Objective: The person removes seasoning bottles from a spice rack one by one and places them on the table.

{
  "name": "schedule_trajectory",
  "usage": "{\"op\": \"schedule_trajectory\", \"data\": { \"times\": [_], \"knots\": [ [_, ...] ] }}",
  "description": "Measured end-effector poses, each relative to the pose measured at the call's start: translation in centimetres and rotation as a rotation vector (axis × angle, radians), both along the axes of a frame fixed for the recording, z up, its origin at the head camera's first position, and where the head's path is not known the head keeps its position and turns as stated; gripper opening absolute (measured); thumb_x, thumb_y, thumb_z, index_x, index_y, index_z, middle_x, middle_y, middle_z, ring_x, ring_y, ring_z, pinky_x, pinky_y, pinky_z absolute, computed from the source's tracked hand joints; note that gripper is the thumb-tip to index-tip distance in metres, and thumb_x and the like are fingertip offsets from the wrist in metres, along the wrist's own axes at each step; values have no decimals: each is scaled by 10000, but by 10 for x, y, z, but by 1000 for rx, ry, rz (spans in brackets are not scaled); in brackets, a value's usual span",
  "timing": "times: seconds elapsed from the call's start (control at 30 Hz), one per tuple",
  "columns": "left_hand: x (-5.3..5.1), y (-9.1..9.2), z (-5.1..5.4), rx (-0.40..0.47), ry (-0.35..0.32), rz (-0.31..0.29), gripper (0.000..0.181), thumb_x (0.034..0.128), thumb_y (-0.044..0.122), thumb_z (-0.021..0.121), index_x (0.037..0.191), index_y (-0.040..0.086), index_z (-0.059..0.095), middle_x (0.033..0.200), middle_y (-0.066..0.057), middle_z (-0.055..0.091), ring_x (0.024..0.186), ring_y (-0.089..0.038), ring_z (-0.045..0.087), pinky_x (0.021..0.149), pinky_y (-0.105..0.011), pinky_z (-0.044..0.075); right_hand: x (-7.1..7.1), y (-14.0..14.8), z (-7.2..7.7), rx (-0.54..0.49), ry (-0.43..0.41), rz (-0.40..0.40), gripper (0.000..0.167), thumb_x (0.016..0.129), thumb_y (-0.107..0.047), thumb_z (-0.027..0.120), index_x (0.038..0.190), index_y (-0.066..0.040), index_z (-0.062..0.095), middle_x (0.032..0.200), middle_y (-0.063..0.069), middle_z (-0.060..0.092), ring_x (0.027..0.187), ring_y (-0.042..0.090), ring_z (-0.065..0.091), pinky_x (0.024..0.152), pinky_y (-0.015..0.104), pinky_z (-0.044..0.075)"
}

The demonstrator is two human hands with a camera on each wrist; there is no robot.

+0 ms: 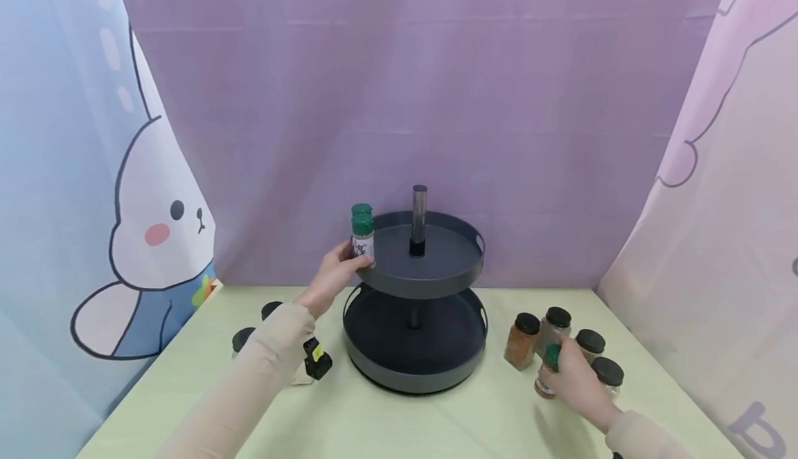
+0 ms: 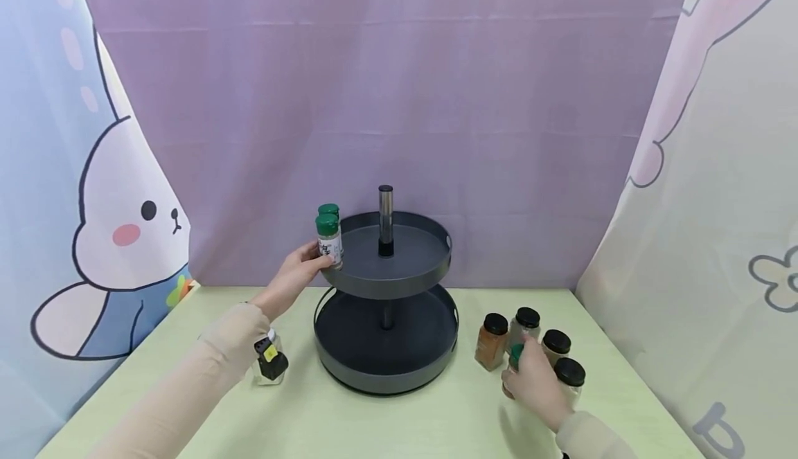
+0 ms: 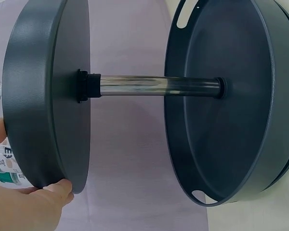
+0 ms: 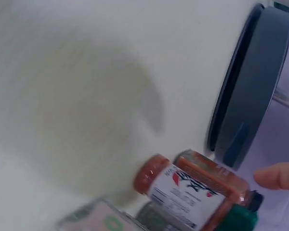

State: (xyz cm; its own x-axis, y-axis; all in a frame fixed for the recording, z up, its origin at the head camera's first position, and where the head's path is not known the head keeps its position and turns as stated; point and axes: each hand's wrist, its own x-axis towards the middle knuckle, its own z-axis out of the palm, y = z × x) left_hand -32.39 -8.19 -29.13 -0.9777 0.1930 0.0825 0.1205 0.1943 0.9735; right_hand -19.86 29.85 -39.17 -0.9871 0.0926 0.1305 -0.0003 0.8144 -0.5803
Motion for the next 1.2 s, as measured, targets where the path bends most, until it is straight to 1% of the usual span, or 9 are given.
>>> {"op": "schedule_trajectory", "data": {
  "times": [0.13, 0.27, 0.4, 0.5, 0.63, 0.73, 0.87, 1.03, 1.2],
  "knots": [
    [0, -6, 0, -1, 1, 7, 603, 912, 277, 527, 1431, 95, 280, 1439, -108, 364, 1342, -260, 315, 1111, -467, 251, -1, -10, 9, 124, 118, 50, 730, 773, -69, 633, 1310, 212, 226, 1250, 410, 372, 1112, 507, 453, 875, 532, 466],
    [4, -14, -3, -5, 6, 16, 592, 934, 269, 490, 1436, 60, 257, 1461, -134, 322, 1353, -281, 287, 1111, -459, 253, -7, -21, 19, 251, 270, 74, 610, 776, -100, 655, 1254, 163, 383, 1340, 369, 320, 1206, 515, 341, 942, 600, 374],
    [10, -23, -10, -4, 25, 29, 604, 943, 242, 478, 1442, 28, 215, 1476, -151, 294, 1353, -296, 289, 1112, -451, 252, -17, -35, 34, 287, 353, 74, 515, 799, -158, 650, 1212, 101, 483, 1370, 313, 331, 1218, 477, 356, 916, 590, 398],
    [14, -27, -18, -6, 37, 34, 585, 946, 225, 475, 1435, 17, 229, 1462, -156, 322, 1338, -299, 319, 1107, -458, 255, -28, -44, 49, 184, 275, 87, 522, 851, -228, 599, 1268, 57, 466, 1394, 286, 331, 1243, 469, 343, 941, 599, 372],
    [22, -34, -25, -5, 51, 48, 527, 946, 203, 470, 1412, 31, 293, 1434, -157, 372, 1312, -297, 364, 1094, -467, 278, -50, -53, 70, -126, 114, 137, 628, 917, -391, 499, 1382, 3, 346, 1426, 251, 323, 1292, 423, 318, 1028, 557, 318],
    [27, -38, -27, -4, 53, 66, 493, 943, 202, 473, 1395, 61, 335, 1419, -138, 402, 1300, -284, 385, 1089, -469, 289, -69, -59, 83, -396, 43, 177, 741, 915, -493, 448, 1444, -28, 218, 1474, 206, 264, 1337, 365, 283, 1086, 495, 277],
    [33, -44, -26, -24, 55, 74, 476, 944, 218, 476, 1387, 88, 358, 1409, -108, 424, 1297, -267, 391, 1087, -469, 293, -90, -70, 97, -611, -18, 222, 790, 919, -460, 465, 1472, -49, 80, 1525, 162, 137, 1386, 314, 197, 1130, 443, 216],
    [37, -49, -26, -35, 59, 81, 458, 951, 218, 465, 1381, 92, 369, 1409, -104, 424, 1291, -271, 397, 1086, -470, 293, -108, -82, 109, -630, -93, 241, 818, 911, -332, 517, 1472, -55, -9, 1540, 157, 25, 1412, 309, 71, 1140, 475, 158],
    [40, -51, -28, -43, 54, 82, 453, 951, 216, 464, 1377, 89, 376, 1406, -104, 427, 1286, -274, 404, 1081, -476, 299, -115, -81, 112, -594, -94, 231, 785, 892, -180, 489, 1467, -43, -27, 1537, 169, 5, 1409, 328, 33, 1135, 501, 136]
  ]
}}
